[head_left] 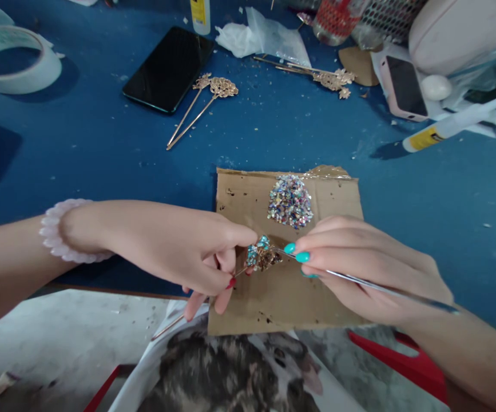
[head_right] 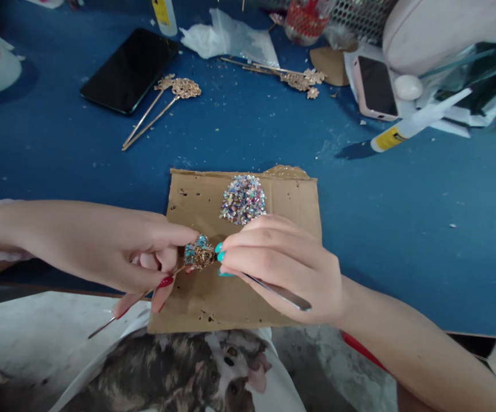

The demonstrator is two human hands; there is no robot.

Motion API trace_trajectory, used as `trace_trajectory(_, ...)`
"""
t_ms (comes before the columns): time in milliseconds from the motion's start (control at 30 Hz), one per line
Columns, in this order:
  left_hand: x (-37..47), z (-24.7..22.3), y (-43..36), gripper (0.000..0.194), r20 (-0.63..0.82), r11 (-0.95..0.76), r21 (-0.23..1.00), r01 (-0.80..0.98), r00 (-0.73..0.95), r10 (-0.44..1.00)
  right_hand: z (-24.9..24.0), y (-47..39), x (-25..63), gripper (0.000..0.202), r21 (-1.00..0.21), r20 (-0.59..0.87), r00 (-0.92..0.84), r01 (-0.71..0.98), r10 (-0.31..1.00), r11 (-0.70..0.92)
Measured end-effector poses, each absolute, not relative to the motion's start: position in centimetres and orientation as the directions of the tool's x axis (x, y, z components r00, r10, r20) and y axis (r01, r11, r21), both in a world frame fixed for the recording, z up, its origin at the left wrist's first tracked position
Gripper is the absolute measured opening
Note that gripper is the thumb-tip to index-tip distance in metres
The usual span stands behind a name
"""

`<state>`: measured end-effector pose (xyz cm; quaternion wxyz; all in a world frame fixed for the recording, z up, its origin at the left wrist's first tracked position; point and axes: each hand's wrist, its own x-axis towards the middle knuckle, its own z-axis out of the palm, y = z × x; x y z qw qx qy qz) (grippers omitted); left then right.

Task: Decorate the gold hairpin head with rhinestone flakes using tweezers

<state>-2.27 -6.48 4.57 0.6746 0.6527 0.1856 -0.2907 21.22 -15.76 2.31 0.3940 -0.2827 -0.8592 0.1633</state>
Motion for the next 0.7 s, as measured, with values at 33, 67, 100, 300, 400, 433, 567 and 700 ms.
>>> trace_trajectory(33, -2.29, 4.56, -6.48, 0.017, -0.628, -0.022, 0.775, 0.632, 0.764, -0.15, 2.28, -15.76, 21.22, 0.017, -0.504, 0.586, -0.53, 0.355, 0.613, 0.788)
trace_trajectory(67, -2.32, 4.55, -6.49, 0.017, -0.624, -0.023, 0.777, 0.629, 0.767, -0.149, 2.24, -15.75, 21.22, 0.018, -0.501, 0.591, -0.53, 0.35, 0.608, 0.792)
trace_trajectory(100, -2.36, 4.54, -6.51, 0.017, -0.622, -0.026, 0.78, 0.626, 0.769, -0.147, 2.21, -15.73, 21.22, 0.018, -0.498, 0.597, -0.532, 0.342, 0.601, 0.797)
trace_trajectory(300, -2.45, 4.41, -6.58, 0.016, -0.613, -0.036, 0.788, 0.615, 0.777, -0.146, 2.12, -15.49, 21.21, 0.018, -0.484, 0.6, -0.544, 0.337, 0.587, 0.808)
trace_trajectory(400, -2.38, 4.48, -6.52, 0.016, -0.612, -0.035, 0.788, 0.615, 0.776, -0.149, 2.13, -15.39, 21.19, 0.017, -0.481, 0.605, -0.541, 0.337, 0.585, 0.809)
trace_trajectory(433, -2.35, 4.52, -6.5, 0.016, -0.614, -0.035, 0.787, 0.616, 0.775, -0.148, 2.13, -15.38, 21.18, 0.017, -0.482, 0.606, -0.539, 0.336, 0.585, 0.809)
trace_trajectory(567, -2.28, 4.61, -6.47, 0.017, -0.62, -0.029, 0.782, 0.623, 0.771, -0.148, 2.14, -15.41, 21.18, 0.017, -0.485, 0.596, -0.537, 0.352, 0.597, 0.801)
trace_trajectory(700, -2.35, 4.53, -6.55, 0.017, -0.612, -0.029, 0.788, 0.615, 0.777, -0.149, 2.1, -15.47, 21.13, 0.019, -0.476, 0.602, -0.532, 0.36, 0.596, 0.802)
